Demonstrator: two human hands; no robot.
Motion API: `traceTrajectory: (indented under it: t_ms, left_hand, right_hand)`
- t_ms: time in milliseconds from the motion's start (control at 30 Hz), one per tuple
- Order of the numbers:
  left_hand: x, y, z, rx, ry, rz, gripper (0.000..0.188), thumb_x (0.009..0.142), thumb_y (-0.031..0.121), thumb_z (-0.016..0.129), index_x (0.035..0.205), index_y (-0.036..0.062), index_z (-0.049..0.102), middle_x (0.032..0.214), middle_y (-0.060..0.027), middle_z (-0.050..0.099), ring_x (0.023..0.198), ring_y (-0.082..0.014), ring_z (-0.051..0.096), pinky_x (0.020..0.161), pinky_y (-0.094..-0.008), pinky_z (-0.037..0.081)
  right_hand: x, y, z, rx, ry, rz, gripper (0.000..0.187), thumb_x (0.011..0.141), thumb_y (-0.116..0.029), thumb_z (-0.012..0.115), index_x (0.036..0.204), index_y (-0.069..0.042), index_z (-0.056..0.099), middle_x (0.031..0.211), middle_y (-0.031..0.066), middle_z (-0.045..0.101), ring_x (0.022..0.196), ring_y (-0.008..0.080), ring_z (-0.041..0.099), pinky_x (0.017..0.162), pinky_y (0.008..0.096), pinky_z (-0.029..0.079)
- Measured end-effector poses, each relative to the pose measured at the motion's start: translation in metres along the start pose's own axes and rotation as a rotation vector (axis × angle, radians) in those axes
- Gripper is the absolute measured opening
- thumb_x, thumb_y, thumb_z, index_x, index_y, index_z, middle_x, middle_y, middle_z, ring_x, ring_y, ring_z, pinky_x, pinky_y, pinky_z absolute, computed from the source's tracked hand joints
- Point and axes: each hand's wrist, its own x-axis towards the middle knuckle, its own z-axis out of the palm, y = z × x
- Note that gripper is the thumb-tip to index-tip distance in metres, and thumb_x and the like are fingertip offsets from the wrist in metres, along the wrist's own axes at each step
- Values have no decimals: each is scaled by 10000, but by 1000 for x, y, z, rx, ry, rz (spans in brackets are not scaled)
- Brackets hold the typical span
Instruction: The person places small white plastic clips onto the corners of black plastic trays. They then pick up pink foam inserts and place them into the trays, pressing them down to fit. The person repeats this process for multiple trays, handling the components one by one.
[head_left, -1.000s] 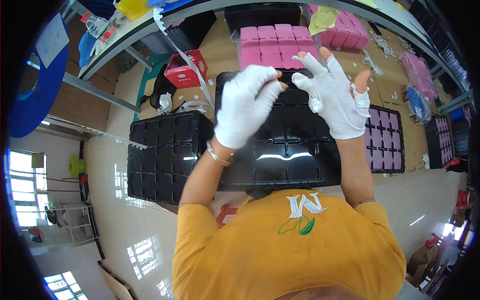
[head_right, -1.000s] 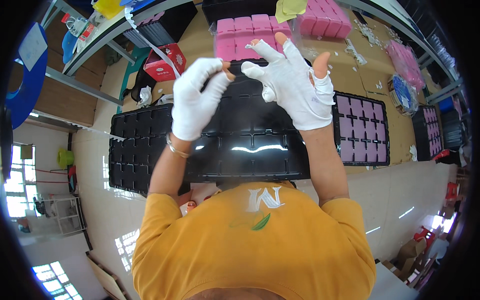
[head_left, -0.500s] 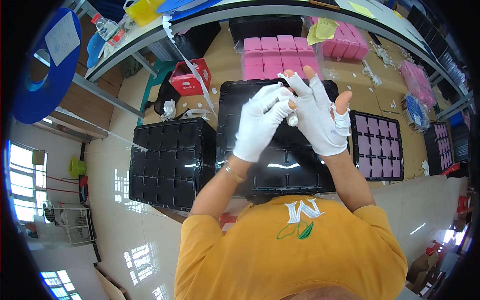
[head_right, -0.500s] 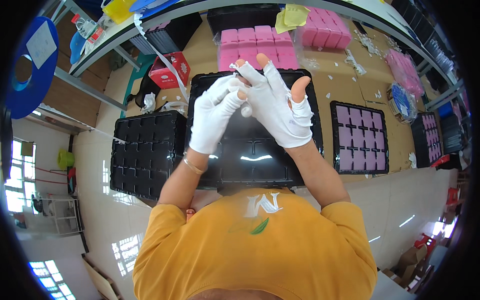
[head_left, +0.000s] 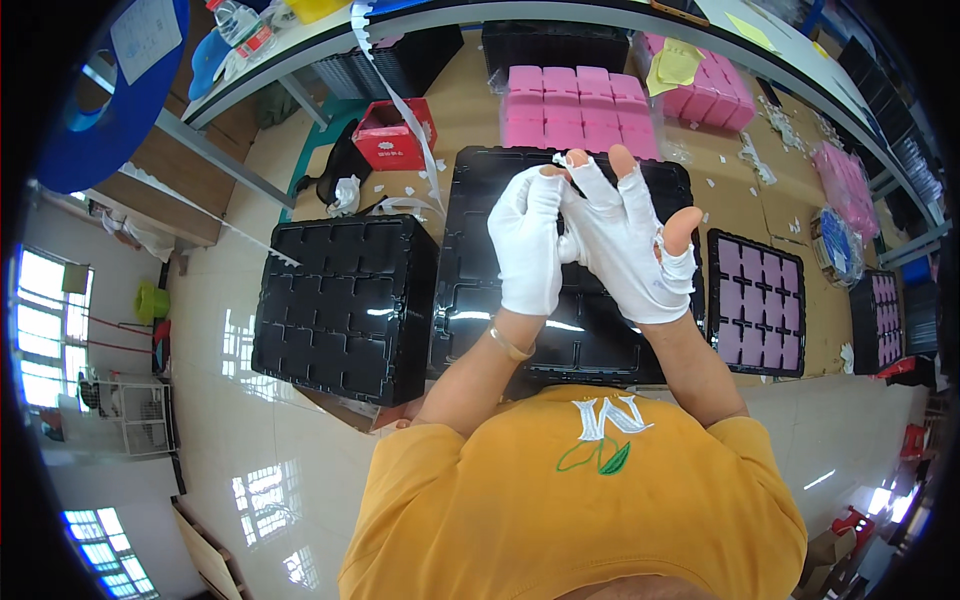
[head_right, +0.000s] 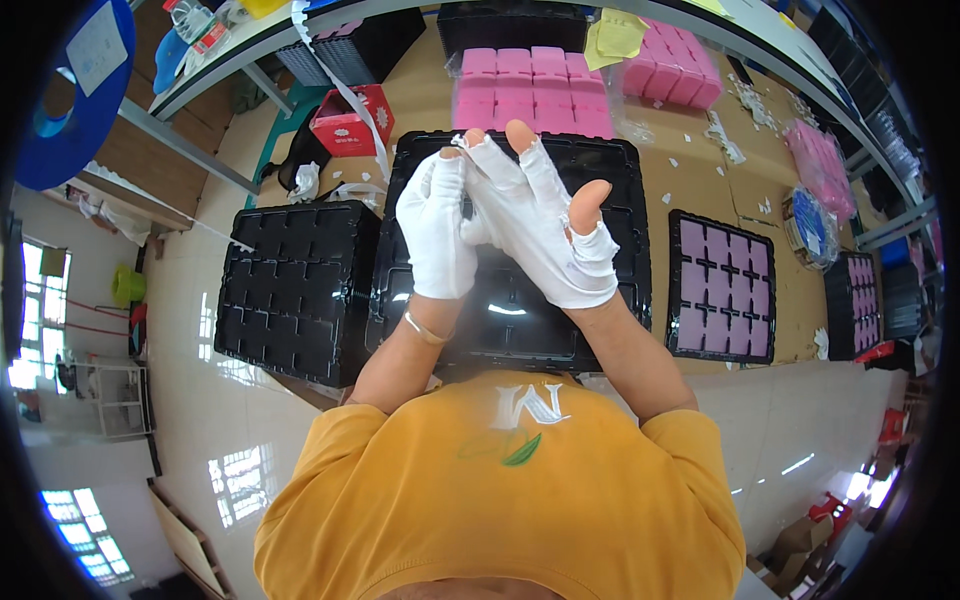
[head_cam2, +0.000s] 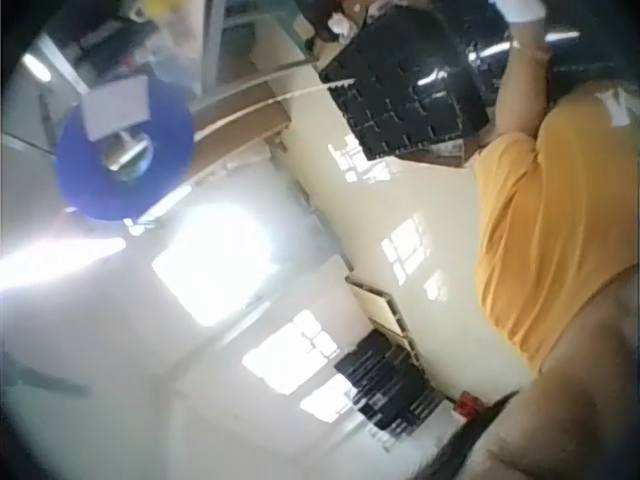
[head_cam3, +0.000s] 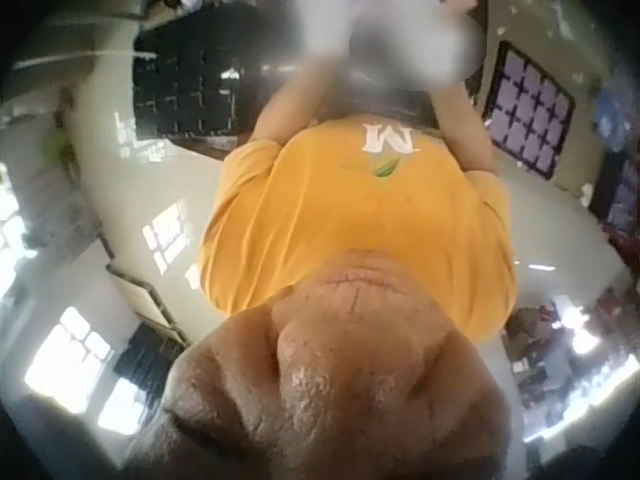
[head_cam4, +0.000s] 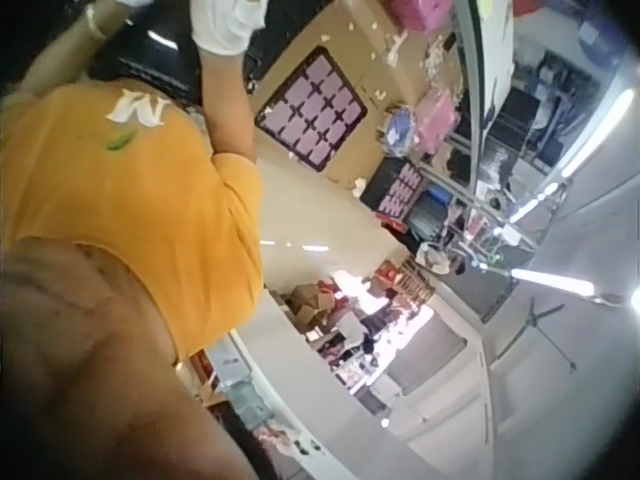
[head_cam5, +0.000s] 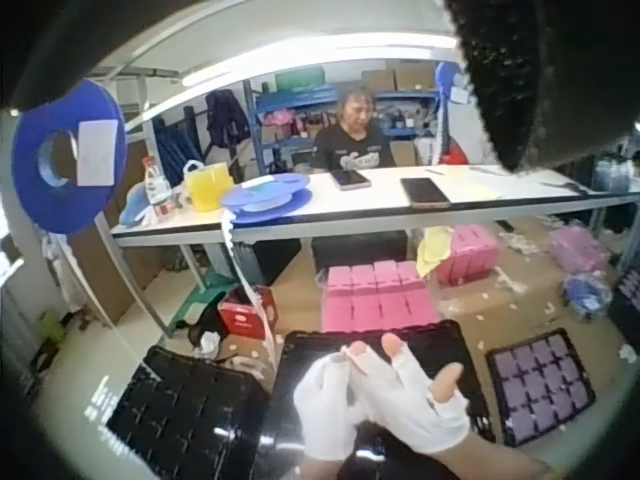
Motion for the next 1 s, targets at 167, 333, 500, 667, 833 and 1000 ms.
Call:
traceTrajectory:
  t_ms: [167, 333, 500, 667, 833, 1000]
  left_hand:
    - [6, 8, -10, 135, -194, 70, 309, 990, 291, 566, 1009, -5, 648, 894, -41, 667, 804, -82, 579, 758, -243, 460]
    - [5, 50, -31, 332, -361, 109, 166, 934, 103, 631, 1015, -34, 678, 896, -48, 677, 801, -94, 623, 726, -239, 505]
    - [9, 69, -37, 888, -472, 617, 176, 775, 8, 747, 941, 10, 688, 868, -72, 689, 766, -164, 657, 701, -272, 517]
    - [8, 63, -34, 1078, -443, 872, 202, 705, 49, 771, 863, 81, 648, 830, -54, 679, 725, -276, 628, 701, -362, 483]
    - [11, 55, -33, 1046, -378, 1016, 190, 706, 31, 756, 847, 75, 636, 790, -44, 656, 695, -257, 613, 696, -343, 482]
    - [5, 53, -35, 763, -390, 486, 128, 729, -13, 687, 819, 30, 607, 740, -58, 615, 648, -162, 574, 613, -287, 473]
  right_hand:
    - [8, -7, 0, 254, 131, -1, 909, 818, -744, 494, 1518, -211, 268, 1562, 153, 248, 1361, 442, 290, 950, 441, 456]
    - [11, -23, -5, 154, -22, 84, 905, 777, -733, 570, 1477, -204, 348, 1489, 176, 365, 1209, 465, 494, 622, 283, 555]
    - [11, -26, -12, 145, -74, 66, 936, 781, -756, 534, 1491, -185, 317, 1497, 198, 349, 1239, 467, 477, 621, 298, 539]
    - [10, -21, -5, 54, -67, 48, 969, 774, -783, 503, 1506, -187, 285, 1512, 204, 327, 1279, 450, 445, 653, 313, 520]
    - [5, -16, -1, -118, 4, 25, 1063, 750, -827, 456, 1527, -143, 211, 1534, 193, 300, 1286, 396, 457, 755, 341, 498]
    - [3, -16, 3, -530, 29, 19, 1169, 740, -841, 430, 1524, -27, 132, 1539, 183, 298, 1275, 353, 480, 852, 348, 480]
